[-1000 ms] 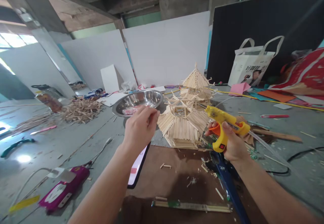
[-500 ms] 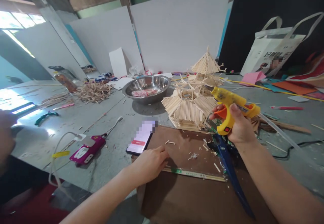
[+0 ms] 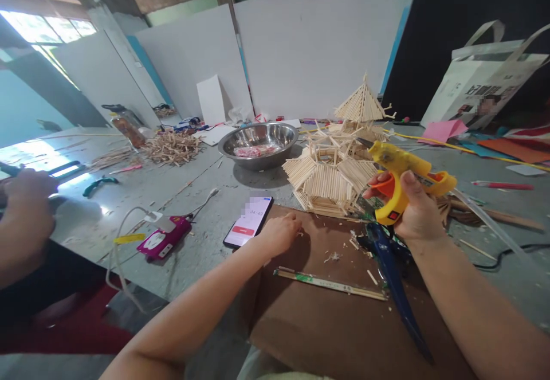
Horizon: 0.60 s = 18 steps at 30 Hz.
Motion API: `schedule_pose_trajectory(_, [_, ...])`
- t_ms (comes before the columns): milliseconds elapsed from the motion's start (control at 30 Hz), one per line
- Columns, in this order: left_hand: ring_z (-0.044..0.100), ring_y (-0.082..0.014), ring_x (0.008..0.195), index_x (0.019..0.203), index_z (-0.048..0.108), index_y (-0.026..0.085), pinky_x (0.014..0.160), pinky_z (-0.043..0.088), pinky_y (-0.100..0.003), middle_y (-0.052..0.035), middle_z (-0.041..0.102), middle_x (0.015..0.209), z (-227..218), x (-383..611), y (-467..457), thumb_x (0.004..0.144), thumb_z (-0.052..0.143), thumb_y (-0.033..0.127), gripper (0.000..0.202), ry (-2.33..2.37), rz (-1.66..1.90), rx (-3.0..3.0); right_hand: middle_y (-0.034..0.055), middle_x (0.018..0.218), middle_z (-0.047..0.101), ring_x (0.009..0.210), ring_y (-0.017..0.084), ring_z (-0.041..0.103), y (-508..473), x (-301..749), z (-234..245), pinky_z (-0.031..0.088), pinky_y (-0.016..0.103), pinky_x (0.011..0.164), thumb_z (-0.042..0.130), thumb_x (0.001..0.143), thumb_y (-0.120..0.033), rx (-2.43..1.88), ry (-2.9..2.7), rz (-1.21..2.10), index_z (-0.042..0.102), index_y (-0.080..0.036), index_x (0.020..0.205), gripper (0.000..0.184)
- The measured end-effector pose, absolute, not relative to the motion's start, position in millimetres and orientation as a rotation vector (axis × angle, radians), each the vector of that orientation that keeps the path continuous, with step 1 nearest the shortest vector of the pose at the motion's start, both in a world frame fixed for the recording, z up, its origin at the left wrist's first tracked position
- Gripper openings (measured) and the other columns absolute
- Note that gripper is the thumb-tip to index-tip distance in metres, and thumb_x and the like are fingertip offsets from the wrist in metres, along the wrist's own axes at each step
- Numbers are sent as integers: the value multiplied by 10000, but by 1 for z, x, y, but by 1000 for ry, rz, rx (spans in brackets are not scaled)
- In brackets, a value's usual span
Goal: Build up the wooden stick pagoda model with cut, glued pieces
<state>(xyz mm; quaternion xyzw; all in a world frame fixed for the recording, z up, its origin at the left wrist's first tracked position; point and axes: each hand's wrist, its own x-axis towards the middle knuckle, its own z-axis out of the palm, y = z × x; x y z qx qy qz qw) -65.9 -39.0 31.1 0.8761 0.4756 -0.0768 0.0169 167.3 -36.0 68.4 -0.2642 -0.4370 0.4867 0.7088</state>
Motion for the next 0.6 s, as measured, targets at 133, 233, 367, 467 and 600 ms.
schedule_pose_trajectory(133, [571,-178,742,839,561,167,598,427,-266,-72,548,849,29,-65,-35,814,360,242,216,1475,-238,2720,16,656,592,595,148,588,-36,169,69,456,288,564,563,683,-415,-588,-983,1049,615,-177,670,244])
schedule_pose_trajectory(233, [565,-177,758,836,558,164,616,425,-264,-70,547,862,33,-69,-42,790,395,232,182,1468,-182,2730,19,648,593,570,152,585,-36,170,70,457,299,558,571,666,-433,-611,-972,1052,610,-179,665,258])
schedule_pose_trajectory(367, [566,-154,714,791,583,178,611,415,-240,-45,576,818,43,-80,-62,774,404,201,182,1377,-234,2640,18,618,589,590,165,594,-37,170,71,461,300,559,575,660,-442,-590,-971,1048,607,-180,653,264])
schedule_pose_trajectory(467, [573,-143,736,854,596,214,622,410,-217,-20,602,824,50,-88,-77,770,425,203,191,1227,-278,2534,19,630,594,607,166,599,-37,170,71,463,297,570,571,666,-442,-591,-974,1056,610,-180,660,265])
schedule_pose_trajectory(600, [573,-149,778,906,585,225,652,411,-217,-20,600,861,52,-91,-89,748,465,190,201,1240,-303,2483,19,633,595,604,165,598,-38,169,72,467,298,572,580,663,-431,-592,-973,1053,612,-177,658,256])
